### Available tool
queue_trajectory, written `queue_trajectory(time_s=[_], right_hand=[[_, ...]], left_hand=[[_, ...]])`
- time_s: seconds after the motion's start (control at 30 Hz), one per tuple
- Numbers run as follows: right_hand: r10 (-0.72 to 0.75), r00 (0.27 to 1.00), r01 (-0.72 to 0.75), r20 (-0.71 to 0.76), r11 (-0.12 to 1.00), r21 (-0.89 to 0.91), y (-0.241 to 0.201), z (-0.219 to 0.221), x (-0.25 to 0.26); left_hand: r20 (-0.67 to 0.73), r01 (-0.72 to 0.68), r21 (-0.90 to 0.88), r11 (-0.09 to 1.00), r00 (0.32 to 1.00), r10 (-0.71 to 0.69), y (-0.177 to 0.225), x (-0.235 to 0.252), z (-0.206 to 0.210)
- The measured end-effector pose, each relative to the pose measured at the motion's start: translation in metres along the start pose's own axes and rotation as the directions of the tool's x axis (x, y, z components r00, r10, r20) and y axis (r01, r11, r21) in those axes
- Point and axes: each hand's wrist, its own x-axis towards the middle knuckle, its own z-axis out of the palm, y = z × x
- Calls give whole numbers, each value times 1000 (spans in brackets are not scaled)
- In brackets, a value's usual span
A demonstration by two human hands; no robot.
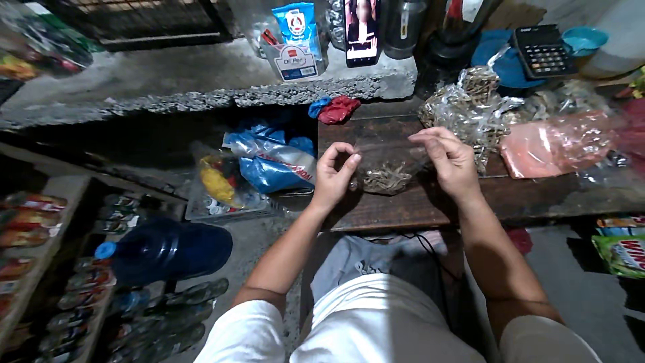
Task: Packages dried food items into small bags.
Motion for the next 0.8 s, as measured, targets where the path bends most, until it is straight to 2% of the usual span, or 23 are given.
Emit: queue_trajectory(time_s=[0.1,0.2,0.3,0.37,0.43,0.53,0.6,0.7,0.8], right_hand=[[-18,1000,18,-23,1000,-5,-6,-8,0],[-23,994,38,-104,989,143,3,-14,-3],[89,994,-98,57,979,176,13,-10,-10],[195,958,-220,209,970,102,11,0,-12],[229,928,-271,295,956,111,6,13,-10],[141,941,-200,309,965,169,0,32,-2],[48,962,-99,267,979,179,-4,42,1],[0,978,-32,210,988,148,-10,46,3],[1,978,-21,207,995,93,-14,45,2]], left_hand=[[0,-9,-29,1000,1000,9,-3,-1,-2],[-2,-2,-25,1000,1000,2,-4,-3,-4],[-2,-1,-32,999,1000,1,-4,-3,-2],[9,-4,-45,999,1000,4,-4,-3,0],[32,-19,-44,999,999,20,-4,-3,4],[76,-79,-43,996,994,82,-5,-3,9],[108,-103,-16,995,989,104,-4,-4,10],[99,-113,33,993,989,109,-8,-9,4],[229,-18,125,992,973,-11,-19,-13,-1]])
